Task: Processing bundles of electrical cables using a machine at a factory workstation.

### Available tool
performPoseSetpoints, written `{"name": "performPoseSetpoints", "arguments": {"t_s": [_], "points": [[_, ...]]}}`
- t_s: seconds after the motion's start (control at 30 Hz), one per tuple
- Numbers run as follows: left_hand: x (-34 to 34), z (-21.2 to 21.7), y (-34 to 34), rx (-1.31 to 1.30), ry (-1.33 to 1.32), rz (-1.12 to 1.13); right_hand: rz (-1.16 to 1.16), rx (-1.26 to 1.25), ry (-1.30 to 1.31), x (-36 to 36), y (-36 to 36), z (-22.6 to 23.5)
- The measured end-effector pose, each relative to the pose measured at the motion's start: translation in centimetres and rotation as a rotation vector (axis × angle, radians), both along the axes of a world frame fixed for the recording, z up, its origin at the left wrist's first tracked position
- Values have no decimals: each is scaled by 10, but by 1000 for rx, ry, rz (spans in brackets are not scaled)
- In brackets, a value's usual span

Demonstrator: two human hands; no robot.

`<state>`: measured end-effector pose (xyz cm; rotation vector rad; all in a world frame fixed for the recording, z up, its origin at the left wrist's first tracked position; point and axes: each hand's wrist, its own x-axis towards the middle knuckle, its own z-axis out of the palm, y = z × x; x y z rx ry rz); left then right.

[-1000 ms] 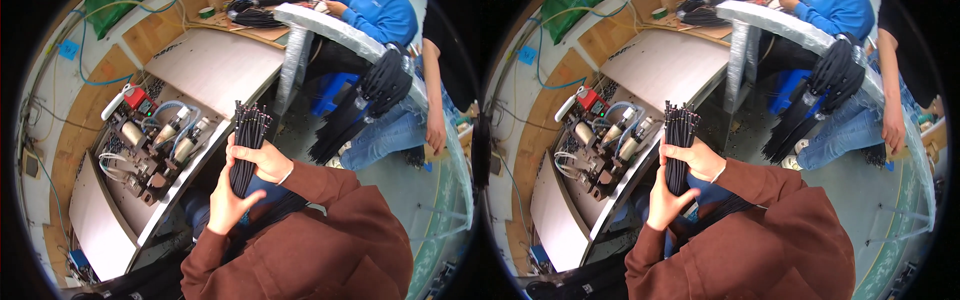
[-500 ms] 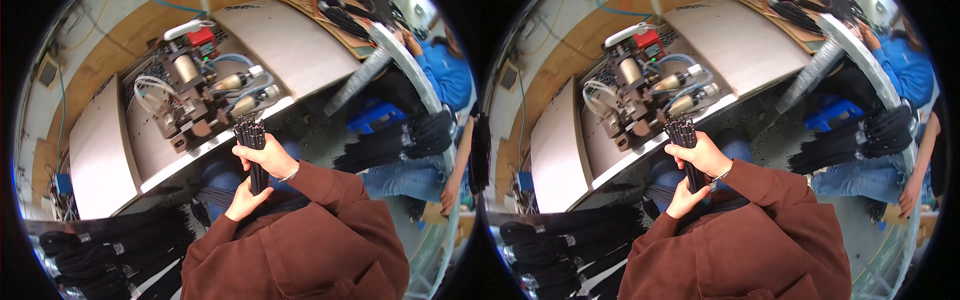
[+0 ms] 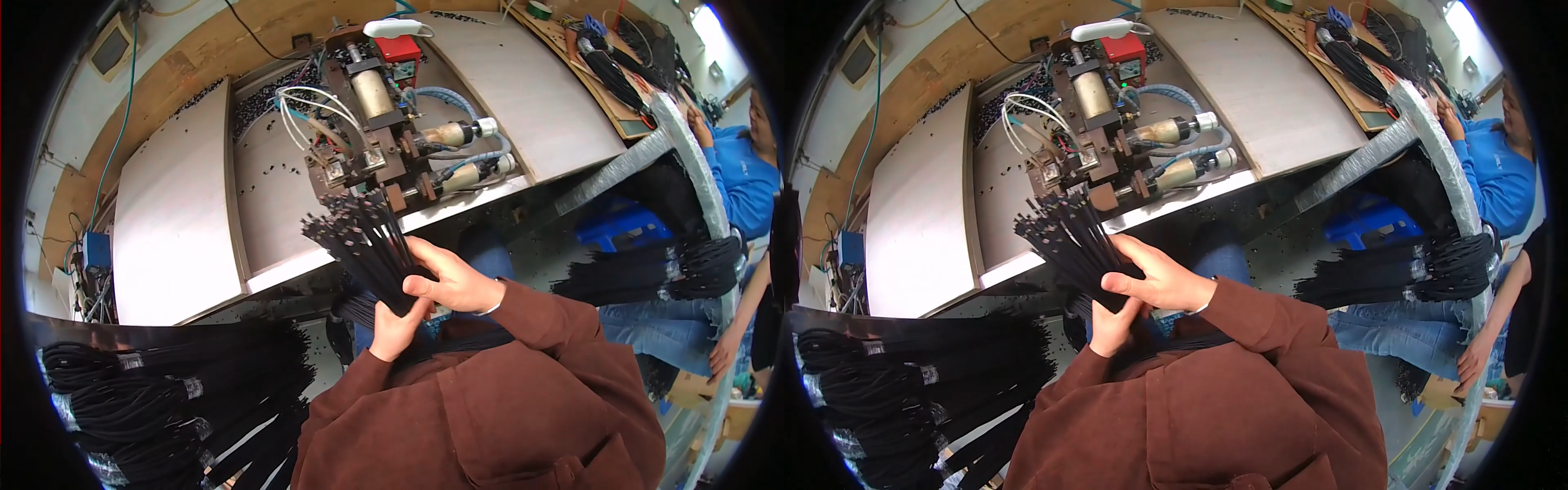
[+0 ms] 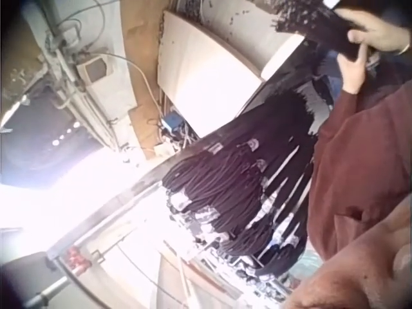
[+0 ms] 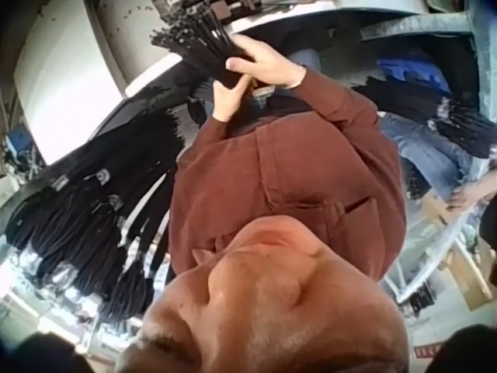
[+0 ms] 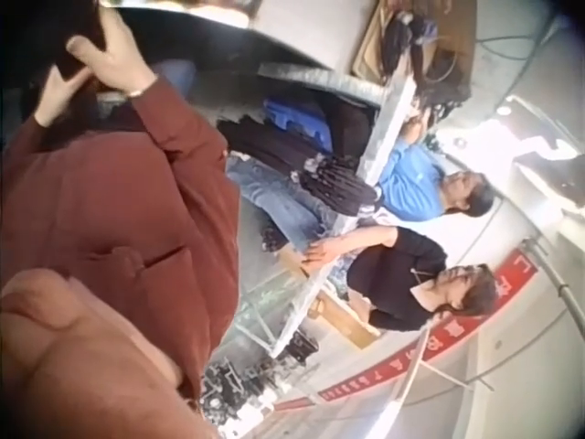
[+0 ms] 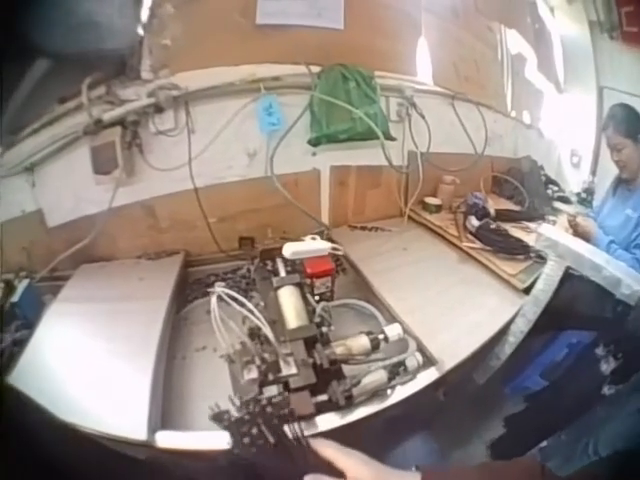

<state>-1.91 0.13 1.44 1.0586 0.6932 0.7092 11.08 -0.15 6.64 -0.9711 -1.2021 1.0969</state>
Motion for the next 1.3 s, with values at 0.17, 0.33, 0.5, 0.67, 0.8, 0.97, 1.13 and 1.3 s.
{"name": "performPoseSetpoints", "arguments": {"t_s": [0.17,0.33,0.5,0.67,0.8,0.97,1.13,1.3], "points": [[-12,-3,10,-24,-136,71,-1,-168,-199,1,-11,-13],[-7,0,6,15,-171,162,-100,-71,-288,-5,-9,-22],[-2,8,3,58,-124,287,-189,-148,-90,-14,-2,-25],[-3,3,4,51,-152,296,-221,-230,148,-20,6,-23],[-5,-2,7,-4,-184,277,-201,-303,253,-20,14,-23],[-1,-1,8,14,-126,344,-161,-369,280,-19,23,-20],[0,1,10,18,-117,353,-136,-380,278,-19,26,-19],[1,1,10,38,-109,351,-137,-415,267,-19,25,-13]]}}
